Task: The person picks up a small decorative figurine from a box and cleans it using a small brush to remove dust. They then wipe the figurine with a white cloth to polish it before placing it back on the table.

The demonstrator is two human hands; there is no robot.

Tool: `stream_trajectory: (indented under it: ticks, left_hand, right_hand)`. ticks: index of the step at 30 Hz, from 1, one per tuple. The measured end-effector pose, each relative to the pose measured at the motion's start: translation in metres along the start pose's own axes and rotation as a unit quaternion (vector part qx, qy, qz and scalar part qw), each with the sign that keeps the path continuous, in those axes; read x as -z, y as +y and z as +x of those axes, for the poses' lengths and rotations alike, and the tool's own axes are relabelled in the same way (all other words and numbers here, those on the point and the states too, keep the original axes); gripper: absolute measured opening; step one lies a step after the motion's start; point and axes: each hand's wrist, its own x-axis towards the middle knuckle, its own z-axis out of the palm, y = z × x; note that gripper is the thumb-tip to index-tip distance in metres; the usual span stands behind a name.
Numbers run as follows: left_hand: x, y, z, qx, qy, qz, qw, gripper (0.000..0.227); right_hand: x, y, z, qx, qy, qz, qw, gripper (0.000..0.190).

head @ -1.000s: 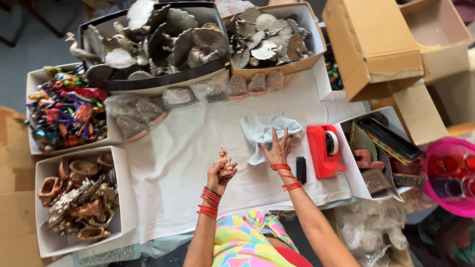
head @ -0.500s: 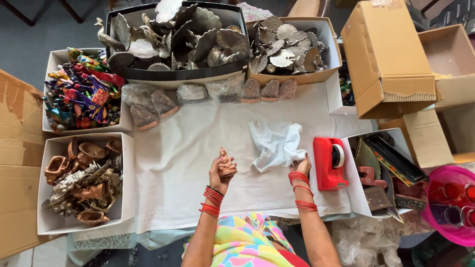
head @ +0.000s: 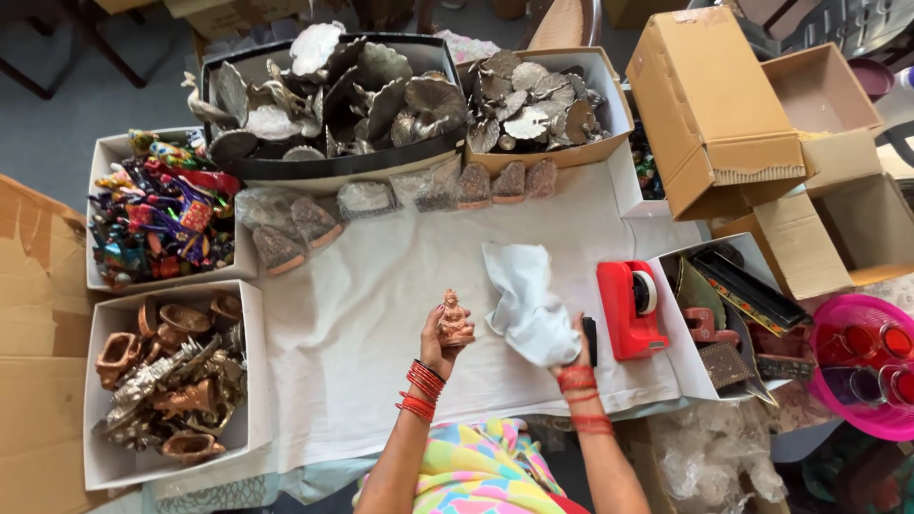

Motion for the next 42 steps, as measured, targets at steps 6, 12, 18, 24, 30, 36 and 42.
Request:
stream_trajectory:
  ticks: [6,12,18,24,30,36,42]
  left_hand:
    - [-0.035,0.026,-0.028,-0.028,-0.079,0.019,0.996,0.057]
    - [-0.035,0.023,-0.015,-0.015,-0.413,-0.198,0.889,0.052]
    - [-0.046,-0.004,-0.011,-0.107,-0.096,0.118,0.983,0.054]
    - [-0.029,-0.010,0.003,-0.241,-0.064,0.172,0.953,0.048]
    - [-0.055,0.034,-0.027,-0.315,-0.068,0.136,0.937,0.050]
    - [-0.031,0.019,-0.005,-0.270,-0.122,-0.031,0.955,0.046]
    - [-0.090,0.050,-0.068,-0.229,-0.045,-0.015,0.972,0.050]
  right_hand:
    - [0.009,0.063,-0.027,-0.038,-0.070,-0.087,0.993,0.040]
    - [-0.150,0.092,-0.099,0.491,-0.109,-0.618,0.604,0.050]
    - [-0.241,0.070,-0.081,0.518,-0.237,-0.688,0.449,0.078]
    - [-0.214,0.092,-0.037,0.264,-0.120,-0.530,0.797,0.063]
    - [-0.162,0.147,-0.100,0.374,-0.243,-0.578,0.684,0.057]
    - [-0.158,0.113,-0.070,0.389,-0.127,-0.584,0.701,0.040]
    - [-0.227,0.080,-0.110,0.410,-0.136,-0.388,0.814,0.033]
